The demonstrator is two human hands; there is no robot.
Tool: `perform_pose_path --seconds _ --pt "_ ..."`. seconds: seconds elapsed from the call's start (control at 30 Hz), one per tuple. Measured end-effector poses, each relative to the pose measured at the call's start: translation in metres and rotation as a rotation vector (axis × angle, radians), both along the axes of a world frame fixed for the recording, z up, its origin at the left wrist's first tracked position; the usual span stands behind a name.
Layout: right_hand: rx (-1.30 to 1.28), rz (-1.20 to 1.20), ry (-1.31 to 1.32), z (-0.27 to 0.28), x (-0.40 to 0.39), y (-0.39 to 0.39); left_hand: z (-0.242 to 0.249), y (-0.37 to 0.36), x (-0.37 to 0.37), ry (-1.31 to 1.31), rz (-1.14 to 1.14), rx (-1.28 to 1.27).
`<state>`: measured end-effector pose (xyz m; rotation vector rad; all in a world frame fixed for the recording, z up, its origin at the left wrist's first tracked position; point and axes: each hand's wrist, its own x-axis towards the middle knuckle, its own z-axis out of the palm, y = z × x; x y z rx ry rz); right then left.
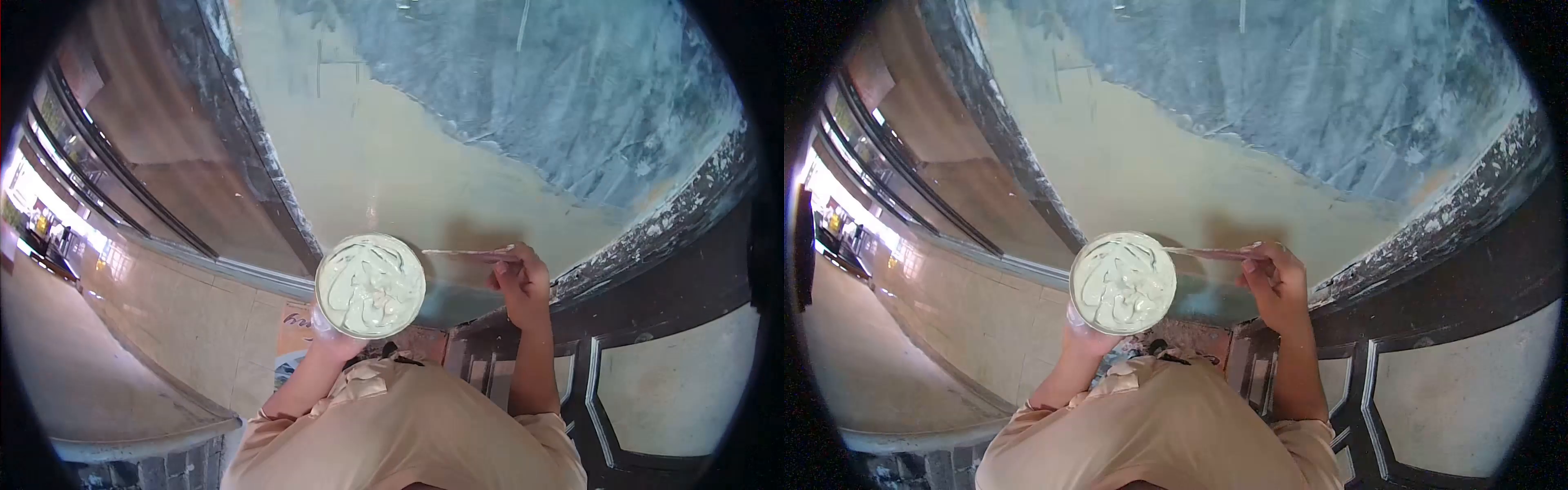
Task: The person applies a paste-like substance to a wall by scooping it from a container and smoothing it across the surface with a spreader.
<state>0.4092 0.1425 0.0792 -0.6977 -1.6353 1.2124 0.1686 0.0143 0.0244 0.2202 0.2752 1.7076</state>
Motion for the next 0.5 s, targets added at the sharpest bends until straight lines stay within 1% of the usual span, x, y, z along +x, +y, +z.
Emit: perform_pose_path --seconds 0.07,0.13,0.2,0.27,0.33,0.37,0.43,0.47,0.5 --pt "0.022 -0.001 0.018 0.002 -0.01 -0.002 -0.002 -0.005 -0.005 -0.108 -0.073 0.036" --pt "0.405 0.028 -0.14 0.009 -0.021 0.0 -0.027 -0.001 -0.011 -0.122 -0.092 0.066" --pt "0.412 0.057 -0.154 0.01 -0.032 -0.003 -0.038 0.0 -0.013 -0.187 -0.119 -0.001" --pt "0.416 0.083 -0.166 0.008 -0.042 -0.007 -0.042 -0.001 -0.018 -0.165 -0.132 0.002" --pt "0.428 0.081 -0.241 0.005 -0.047 -0.01 -0.042 -0.003 -0.022 -0.239 -0.205 0.0" --pt "0.428 0.083 -0.244 0.005 -0.05 -0.012 -0.042 -0.003 -0.024 -0.242 -0.204 0.001" --pt "0.473 0.082 -0.351 0.009 -0.054 -0.015 -0.042 -0.001 -0.026 -0.221 -0.183 -0.056" --pt "0.473 0.08 -0.352 0.011 -0.057 -0.017 -0.041 0.0 -0.027 -0.21 -0.174 -0.086" --pt "0.501 0.083 -0.378 0.013 -0.06 -0.019 -0.033 0.003 -0.026 -0.22 -0.156 -0.093"
